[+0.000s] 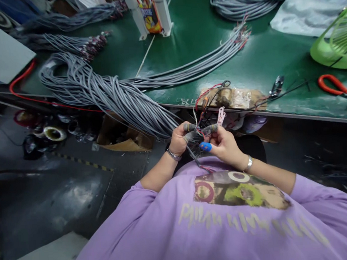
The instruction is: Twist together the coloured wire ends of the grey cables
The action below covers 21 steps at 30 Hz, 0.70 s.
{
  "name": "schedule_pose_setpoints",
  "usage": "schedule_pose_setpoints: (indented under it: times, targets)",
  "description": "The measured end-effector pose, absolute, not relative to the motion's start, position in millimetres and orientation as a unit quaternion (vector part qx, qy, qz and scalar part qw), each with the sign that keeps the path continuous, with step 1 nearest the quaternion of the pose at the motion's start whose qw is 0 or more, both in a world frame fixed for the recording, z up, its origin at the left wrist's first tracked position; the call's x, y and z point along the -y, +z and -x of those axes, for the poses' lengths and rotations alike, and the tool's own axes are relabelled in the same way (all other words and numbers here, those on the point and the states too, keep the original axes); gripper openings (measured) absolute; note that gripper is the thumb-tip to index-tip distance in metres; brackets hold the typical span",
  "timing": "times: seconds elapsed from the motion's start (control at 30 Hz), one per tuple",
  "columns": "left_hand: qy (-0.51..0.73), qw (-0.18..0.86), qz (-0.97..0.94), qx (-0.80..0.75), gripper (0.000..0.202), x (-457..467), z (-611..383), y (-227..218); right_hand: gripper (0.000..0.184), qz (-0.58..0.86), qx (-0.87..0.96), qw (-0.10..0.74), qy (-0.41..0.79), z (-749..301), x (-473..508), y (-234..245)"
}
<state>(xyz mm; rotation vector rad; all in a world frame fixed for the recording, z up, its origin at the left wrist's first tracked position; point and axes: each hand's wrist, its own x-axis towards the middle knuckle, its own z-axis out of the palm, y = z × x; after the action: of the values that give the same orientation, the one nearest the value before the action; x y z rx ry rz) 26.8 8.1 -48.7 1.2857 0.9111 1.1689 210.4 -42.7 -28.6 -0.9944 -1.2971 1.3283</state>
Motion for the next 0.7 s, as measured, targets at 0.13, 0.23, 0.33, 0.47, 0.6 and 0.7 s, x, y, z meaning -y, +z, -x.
schedule_pose_setpoints:
  times: [0.13, 0.23, 0.33, 0.47, 0.6, 0.7]
  targets:
    - [0.497, 0.541, -0.559, -0.385, 0.028, -5.6, -27.6, -50.1, 0.027, 0.435, 0.564, 0.54, 0.449, -205.3, 43.2, -29.2]
    - [0.512, 0.544, -0.538, -0.391, 0.027, -5.4, -29.7, -50.4, 0.016, 0.42, 0.662, 0.509, 0.355, -204.5, 46.5, -31.9]
    - [0.544, 0.537, -0.513, -0.391, 0.026, -7.0, -33.0, -50.3, 0.013, 0.332, 0.788, 0.434, 0.285, -203.9, 48.4, -34.4]
    - [0.554, 0.551, -0.495, -0.381, 0.032, -10.3, -32.7, -48.0, 0.015, 0.228, 0.827, 0.377, 0.35, -208.5, 48.3, -34.7]
    - [0.535, 0.586, -0.472, -0.384, 0.046, -11.8, -21.1, -43.5, 0.017, 0.328, 0.667, 0.483, 0.463, -220.5, 52.2, -29.5]
    - [0.532, 0.591, -0.477, -0.375, 0.051, -11.5, -11.1, -39.1, 0.029, 0.353, 0.528, 0.539, 0.553, -221.5, 53.5, -23.0]
